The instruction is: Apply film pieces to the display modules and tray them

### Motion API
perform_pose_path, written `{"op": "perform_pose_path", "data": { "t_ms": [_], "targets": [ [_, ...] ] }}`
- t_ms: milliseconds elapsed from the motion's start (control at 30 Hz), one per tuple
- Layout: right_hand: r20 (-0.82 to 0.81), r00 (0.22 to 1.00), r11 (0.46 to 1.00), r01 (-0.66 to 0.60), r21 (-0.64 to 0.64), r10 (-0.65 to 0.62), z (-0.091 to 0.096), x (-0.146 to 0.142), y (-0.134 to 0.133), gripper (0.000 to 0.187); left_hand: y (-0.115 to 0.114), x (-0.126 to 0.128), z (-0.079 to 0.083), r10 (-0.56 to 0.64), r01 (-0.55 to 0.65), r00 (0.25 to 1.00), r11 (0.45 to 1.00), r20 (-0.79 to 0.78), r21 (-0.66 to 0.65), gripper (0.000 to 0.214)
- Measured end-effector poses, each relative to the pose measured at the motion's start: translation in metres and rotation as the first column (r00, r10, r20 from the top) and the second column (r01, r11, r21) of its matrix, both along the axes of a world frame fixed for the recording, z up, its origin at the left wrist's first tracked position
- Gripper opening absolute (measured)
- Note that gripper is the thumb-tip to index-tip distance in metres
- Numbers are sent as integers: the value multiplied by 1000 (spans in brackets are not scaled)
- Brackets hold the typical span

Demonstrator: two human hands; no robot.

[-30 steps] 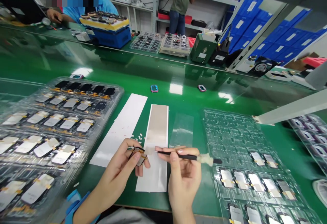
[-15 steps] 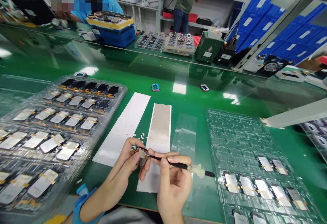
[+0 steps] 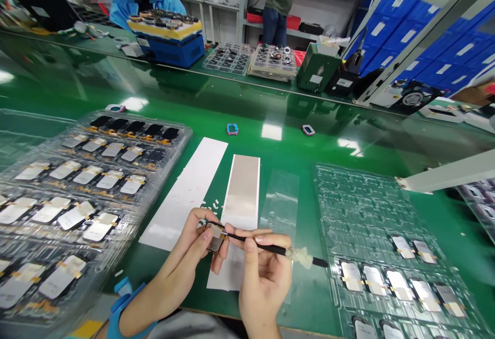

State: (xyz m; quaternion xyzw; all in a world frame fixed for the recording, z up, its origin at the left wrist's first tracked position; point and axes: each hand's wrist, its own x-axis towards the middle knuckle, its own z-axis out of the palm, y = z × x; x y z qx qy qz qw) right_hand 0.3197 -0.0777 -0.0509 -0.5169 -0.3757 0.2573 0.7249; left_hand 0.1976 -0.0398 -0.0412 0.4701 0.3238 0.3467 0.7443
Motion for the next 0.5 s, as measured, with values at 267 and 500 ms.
{"op": "perform_pose_path", "data": {
  "t_ms": [267,500],
  "targets": [
    [-34,999,1000,-28,0,28,0,-1,-1,10,0,4,-2,53,-54,999,996,7,72,19],
    [-87,993,997,-75,6,76,-3,7,1,3,3,4,-9,120,-115,991,991,-65,63,24]
  ]
}}
